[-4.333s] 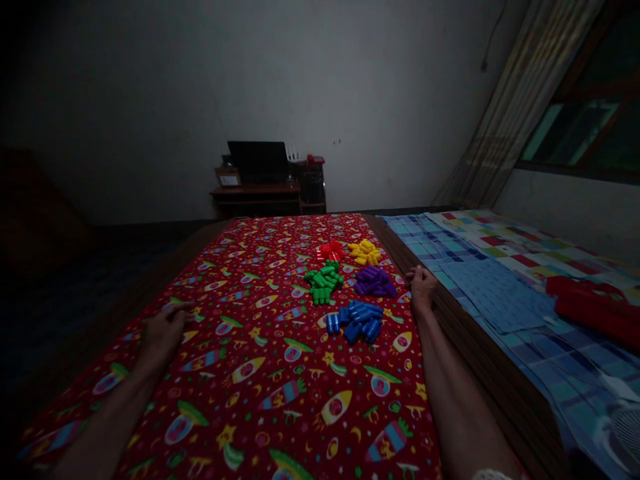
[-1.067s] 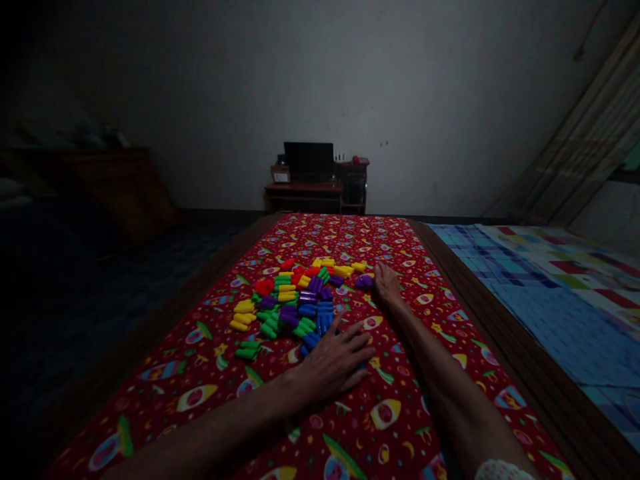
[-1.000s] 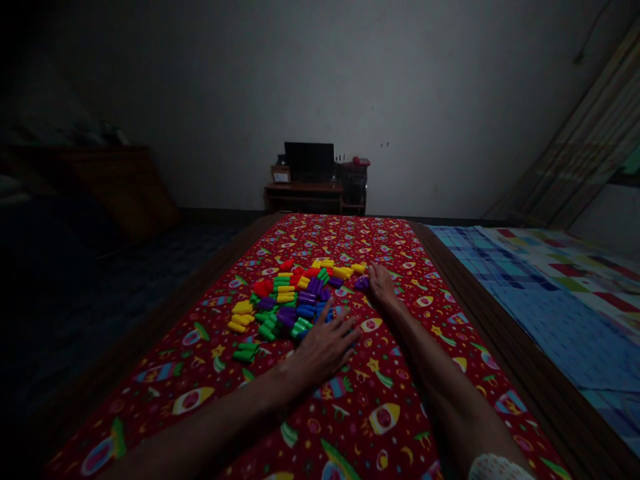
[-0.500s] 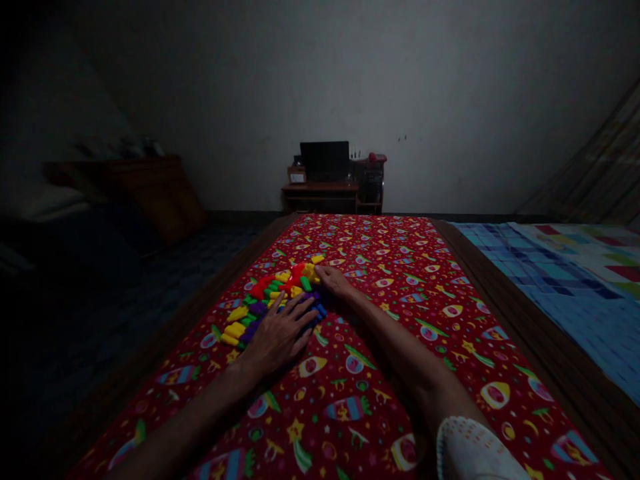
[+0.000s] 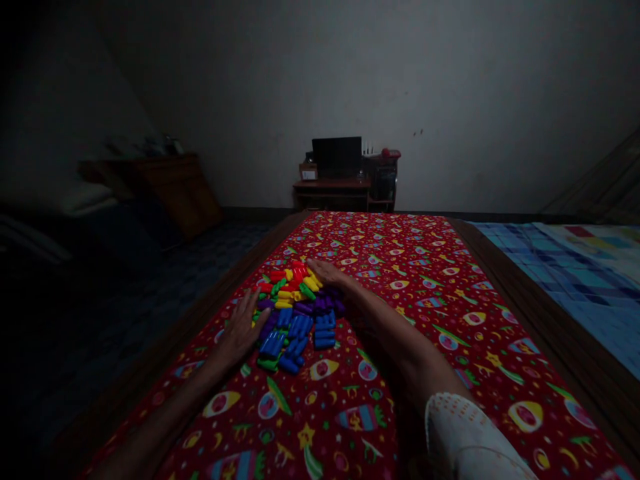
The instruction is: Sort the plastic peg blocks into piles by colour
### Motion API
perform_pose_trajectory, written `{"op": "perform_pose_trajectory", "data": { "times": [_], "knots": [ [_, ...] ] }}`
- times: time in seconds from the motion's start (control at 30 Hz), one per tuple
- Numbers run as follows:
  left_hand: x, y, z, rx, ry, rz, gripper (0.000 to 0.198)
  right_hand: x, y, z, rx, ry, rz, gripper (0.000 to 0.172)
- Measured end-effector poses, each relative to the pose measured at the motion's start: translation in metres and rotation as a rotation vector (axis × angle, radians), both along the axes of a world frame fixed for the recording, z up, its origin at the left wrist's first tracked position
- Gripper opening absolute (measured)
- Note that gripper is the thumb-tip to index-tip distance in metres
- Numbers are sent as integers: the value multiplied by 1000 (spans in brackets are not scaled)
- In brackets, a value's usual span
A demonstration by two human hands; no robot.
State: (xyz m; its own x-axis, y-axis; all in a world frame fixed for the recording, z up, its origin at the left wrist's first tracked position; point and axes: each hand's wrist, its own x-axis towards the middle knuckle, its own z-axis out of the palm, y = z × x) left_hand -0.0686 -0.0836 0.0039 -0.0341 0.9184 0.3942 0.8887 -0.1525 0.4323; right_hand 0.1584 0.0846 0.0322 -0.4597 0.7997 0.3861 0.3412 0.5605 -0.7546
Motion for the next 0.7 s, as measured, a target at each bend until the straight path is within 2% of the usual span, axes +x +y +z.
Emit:
{"op": "perform_pose_trajectory", "data": {
  "times": [0.1, 0.2, 0.27, 0.37, 0.43, 0.53, 0.6, 0.7],
  "knots": [
    [4, 19, 1, 7, -121, -8, 66, -13, -22, 4, -106, -84, 182, 68],
    [3, 46, 8, 4, -226, 15, 67, -10, -48, 20, -177, -87, 353, 70],
    [0, 65, 13, -20, -283, 3, 65, 5, -66, 31, -185, -52, 371, 70],
    [-7, 90, 20, -49, -309, -3, 61, 41, -93, 37, -112, -68, 254, 65],
    [-10, 99, 25, -55, -281, -24, 56, 64, -111, 31, -49, -171, 187, 68],
    [-9, 99, 32, -38, -185, -216, 47, 80, -135, 11, 43, -355, 198, 91],
    [0, 97, 37, -46, -151, -331, 44, 75, -145, -3, 120, -421, 196, 98],
    [25, 97, 48, -200, -156, -364, 51, 54, -145, -18, 220, -437, 133, 91]
  ]
}}
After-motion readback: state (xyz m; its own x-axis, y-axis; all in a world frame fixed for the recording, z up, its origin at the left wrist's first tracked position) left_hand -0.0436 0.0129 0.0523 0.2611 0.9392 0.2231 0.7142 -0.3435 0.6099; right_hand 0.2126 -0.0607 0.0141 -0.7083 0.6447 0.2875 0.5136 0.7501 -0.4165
